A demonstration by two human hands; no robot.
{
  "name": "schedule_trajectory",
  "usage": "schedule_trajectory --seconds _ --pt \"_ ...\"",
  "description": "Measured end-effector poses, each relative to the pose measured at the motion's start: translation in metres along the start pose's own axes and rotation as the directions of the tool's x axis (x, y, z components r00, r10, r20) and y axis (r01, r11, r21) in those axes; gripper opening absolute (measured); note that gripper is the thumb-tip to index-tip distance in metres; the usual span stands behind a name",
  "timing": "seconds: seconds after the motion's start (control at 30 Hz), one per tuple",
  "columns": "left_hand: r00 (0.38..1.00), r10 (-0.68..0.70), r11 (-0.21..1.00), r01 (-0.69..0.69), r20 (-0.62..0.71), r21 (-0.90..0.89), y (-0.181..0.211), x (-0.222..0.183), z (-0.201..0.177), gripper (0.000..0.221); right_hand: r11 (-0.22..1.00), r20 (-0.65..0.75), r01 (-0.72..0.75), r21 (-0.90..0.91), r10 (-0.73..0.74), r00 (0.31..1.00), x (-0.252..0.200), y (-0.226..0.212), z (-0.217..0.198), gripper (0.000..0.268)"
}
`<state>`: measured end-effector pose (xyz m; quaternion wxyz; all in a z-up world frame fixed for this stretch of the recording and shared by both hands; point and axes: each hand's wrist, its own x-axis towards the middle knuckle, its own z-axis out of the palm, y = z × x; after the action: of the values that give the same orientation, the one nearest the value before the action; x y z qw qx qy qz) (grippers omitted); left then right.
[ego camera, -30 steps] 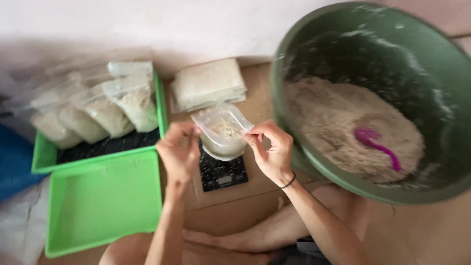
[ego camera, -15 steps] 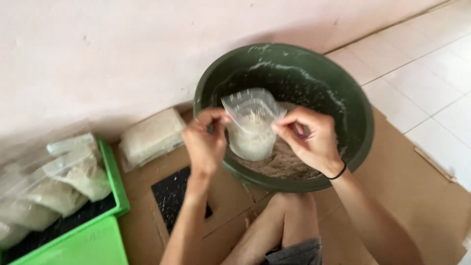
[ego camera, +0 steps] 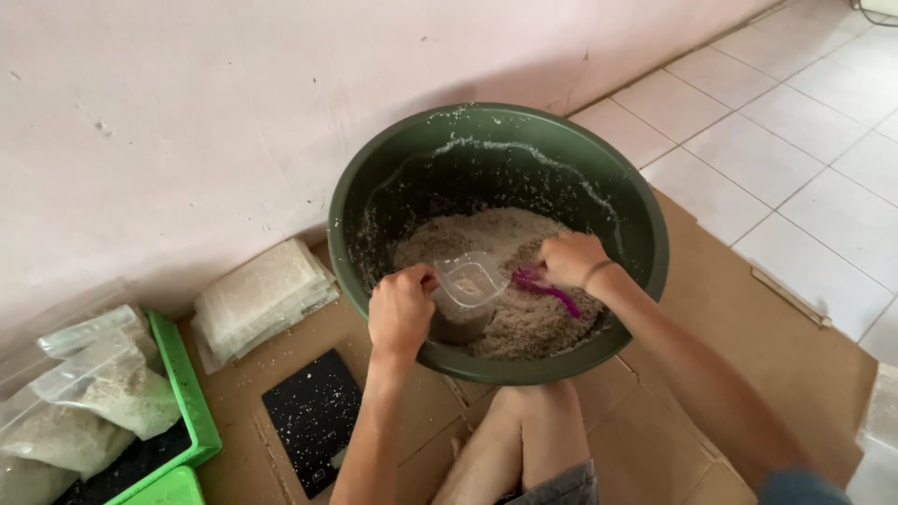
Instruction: A person manually fills small plastic bags with a granular substance from a large tub, weighs each bag on a digital scale for accuracy, and then places the finished bags into a tray.
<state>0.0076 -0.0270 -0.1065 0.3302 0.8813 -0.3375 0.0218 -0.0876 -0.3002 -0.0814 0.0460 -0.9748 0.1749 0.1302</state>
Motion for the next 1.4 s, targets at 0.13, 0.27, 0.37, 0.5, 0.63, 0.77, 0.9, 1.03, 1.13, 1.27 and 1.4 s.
schedule_trajectory --seconds 0.13,0.27,0.37,0.5,0.63,0.77,0.9,1.03,1.13,1.27,1.4 --pt "0.999 -0.038 0.999 0.038 0.018 0.005 0.006 -0.001 -0.005 0.011 0.953 0.063 -0.094 -0.290 0.116 0.991 0.061 0.055 0.075 0.029" --pt "0.999 -0.054 0.998 0.053 -0.006 -0.035 0.013 -0.001 -0.014 0.011 0.967 0.085 -0.074 -0.245 0.097 0.992 0.071 0.060 0.082 0.017" --pt "0.999 -0.042 0.997 0.042 0.000 -0.059 0.013 -0.003 -0.016 0.013 0.964 0.104 -0.042 -0.261 0.071 0.992 0.051 0.042 0.063 0.021" --pt "0.999 -0.050 0.997 0.051 0.004 -0.061 0.014 -0.003 -0.017 0.013 0.957 0.090 -0.040 -0.288 0.068 0.994 0.050 0.040 0.065 0.024" --pt "0.998 -0.059 0.996 0.059 0.012 -0.067 0.013 -0.002 -0.017 0.013 0.949 0.031 -0.086 -0.304 0.100 0.994 0.066 0.069 0.079 0.021" --pt "0.998 -0.067 0.997 0.067 0.010 -0.039 0.012 -0.001 -0.013 0.014 0.924 0.030 -0.126 -0.362 0.147 0.989 0.060 0.075 0.071 0.025" --pt "0.997 -0.082 0.996 0.082 0.012 -0.026 0.013 -0.001 -0.015 0.014 0.874 -0.043 -0.070 -0.481 0.056 0.997 0.066 0.066 0.067 0.025" --pt "0.996 -0.082 0.996 0.083 0.032 -0.029 0.015 0.001 -0.016 0.016 0.921 -0.080 -0.075 -0.382 0.048 0.996 0.057 0.069 0.064 0.030" --pt "0.993 -0.086 0.996 0.086 0.076 -0.008 0.015 0.003 -0.017 0.016 0.971 0.069 -0.049 -0.232 0.067 0.995 0.046 0.077 0.052 0.044" --pt "0.992 -0.107 0.994 0.106 0.070 0.014 0.018 0.001 -0.019 0.016 0.993 0.178 -0.089 -0.076 0.101 0.979 0.008 0.064 0.015 0.047" --pt "0.990 -0.121 0.992 0.119 0.073 0.031 0.013 0.002 -0.014 0.017 0.979 0.206 -0.114 0.168 0.078 0.975 -0.022 0.051 -0.013 0.055"
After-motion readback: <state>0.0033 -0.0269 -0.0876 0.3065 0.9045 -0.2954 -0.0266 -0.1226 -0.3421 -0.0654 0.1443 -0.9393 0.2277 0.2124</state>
